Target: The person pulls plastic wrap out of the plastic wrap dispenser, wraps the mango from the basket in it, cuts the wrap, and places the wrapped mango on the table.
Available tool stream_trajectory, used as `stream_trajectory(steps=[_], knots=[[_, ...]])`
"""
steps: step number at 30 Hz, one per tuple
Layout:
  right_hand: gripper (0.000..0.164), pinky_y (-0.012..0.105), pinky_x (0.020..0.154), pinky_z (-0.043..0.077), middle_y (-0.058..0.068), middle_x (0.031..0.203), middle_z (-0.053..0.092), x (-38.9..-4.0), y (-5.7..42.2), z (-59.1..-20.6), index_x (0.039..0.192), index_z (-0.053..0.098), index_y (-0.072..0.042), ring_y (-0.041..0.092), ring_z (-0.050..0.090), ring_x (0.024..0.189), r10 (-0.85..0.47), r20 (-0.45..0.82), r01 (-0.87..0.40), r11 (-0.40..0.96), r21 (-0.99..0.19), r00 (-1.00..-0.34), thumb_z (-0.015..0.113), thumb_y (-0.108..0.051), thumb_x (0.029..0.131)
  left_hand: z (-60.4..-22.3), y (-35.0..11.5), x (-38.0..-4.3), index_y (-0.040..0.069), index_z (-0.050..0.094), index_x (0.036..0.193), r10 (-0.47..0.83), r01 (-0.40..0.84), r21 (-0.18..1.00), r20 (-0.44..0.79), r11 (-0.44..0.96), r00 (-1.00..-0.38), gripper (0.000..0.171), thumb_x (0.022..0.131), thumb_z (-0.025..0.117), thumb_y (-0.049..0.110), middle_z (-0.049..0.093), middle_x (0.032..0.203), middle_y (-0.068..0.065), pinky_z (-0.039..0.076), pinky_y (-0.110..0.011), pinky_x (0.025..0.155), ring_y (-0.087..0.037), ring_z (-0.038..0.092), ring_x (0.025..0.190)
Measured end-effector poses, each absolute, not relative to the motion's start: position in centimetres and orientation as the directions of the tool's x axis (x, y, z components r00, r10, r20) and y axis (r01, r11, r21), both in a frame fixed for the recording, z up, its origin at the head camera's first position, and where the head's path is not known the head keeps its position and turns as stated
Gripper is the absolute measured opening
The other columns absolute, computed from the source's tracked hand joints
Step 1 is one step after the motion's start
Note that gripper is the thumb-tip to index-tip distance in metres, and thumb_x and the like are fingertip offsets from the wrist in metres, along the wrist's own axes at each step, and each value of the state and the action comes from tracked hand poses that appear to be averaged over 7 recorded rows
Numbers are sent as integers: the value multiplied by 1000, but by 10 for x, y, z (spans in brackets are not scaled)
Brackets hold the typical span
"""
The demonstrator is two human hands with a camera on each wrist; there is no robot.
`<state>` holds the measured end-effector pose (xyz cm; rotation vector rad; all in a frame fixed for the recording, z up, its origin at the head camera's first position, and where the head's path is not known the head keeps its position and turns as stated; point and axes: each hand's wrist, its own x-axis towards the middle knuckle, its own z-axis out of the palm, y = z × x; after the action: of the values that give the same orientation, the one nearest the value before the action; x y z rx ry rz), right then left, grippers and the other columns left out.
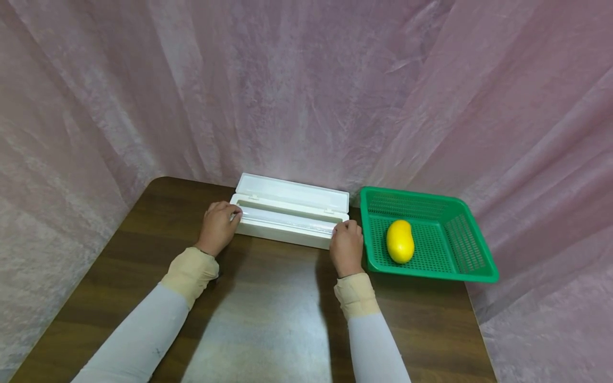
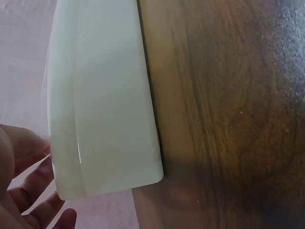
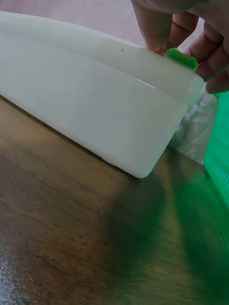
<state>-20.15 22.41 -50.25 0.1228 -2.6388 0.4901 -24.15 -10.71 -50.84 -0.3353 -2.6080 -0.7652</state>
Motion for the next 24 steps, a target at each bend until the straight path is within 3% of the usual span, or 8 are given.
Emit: stream_trajectory(steps=[10,24], knots=[[6,48,67,37,15,85,52,-204,226,-500,85,58,-2,36,43,82,-30,406,-156,947,-281,-914,60,-4,90,-505,-106,-241,9,68,93,99,324,470,442,821,-892,8,90,64,15,60,89,-8,38,-48,75,-34,49,97],[8,47,68,38,16,87,54,-207,227,-493,91,58,-1,35,44,79,-25,372,-152,937,-316,-928,56,-8,94,-501,-103,-244,0,66,94,105,353,523,445,776,-889,10,90,64,9,58,85,-13,45,-43,70,-29,52,78]])
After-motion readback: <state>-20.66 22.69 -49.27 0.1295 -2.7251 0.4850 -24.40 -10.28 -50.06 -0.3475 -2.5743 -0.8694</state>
